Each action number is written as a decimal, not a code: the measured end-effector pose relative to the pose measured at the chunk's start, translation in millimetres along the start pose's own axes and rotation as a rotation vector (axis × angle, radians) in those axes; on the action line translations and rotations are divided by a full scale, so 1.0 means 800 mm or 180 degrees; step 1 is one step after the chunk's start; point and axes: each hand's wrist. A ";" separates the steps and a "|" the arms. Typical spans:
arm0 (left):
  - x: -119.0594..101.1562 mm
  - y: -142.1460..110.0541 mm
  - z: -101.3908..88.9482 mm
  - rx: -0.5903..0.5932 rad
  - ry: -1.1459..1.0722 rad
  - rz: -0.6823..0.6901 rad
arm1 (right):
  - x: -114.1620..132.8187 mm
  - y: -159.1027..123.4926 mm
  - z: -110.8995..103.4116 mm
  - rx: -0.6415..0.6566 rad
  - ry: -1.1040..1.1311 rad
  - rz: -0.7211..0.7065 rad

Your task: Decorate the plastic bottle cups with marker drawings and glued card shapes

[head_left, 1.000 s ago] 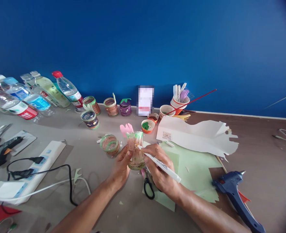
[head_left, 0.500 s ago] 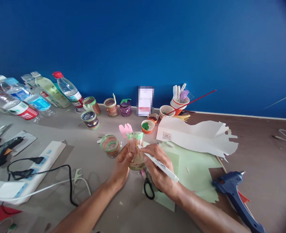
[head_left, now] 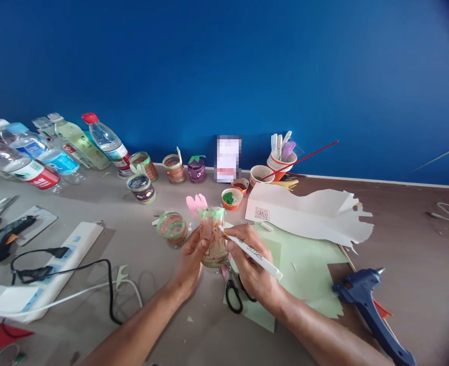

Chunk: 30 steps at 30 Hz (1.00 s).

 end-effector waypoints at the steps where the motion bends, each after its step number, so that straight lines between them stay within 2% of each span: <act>1: 0.000 0.000 0.000 0.0001 0.0008 -0.0010 | 0.000 0.000 0.000 -0.0012 0.0005 0.0022; 30: 0.001 0.002 -0.003 -0.0073 0.0284 0.0134 | 0.004 0.002 0.002 0.0083 0.0076 -0.0613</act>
Point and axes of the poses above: each hand's wrist, its own y-axis towards the middle knuckle, its own z-axis out of the palm, x = y × z, and after that the axes turned 4 degrees about -y, right-handed
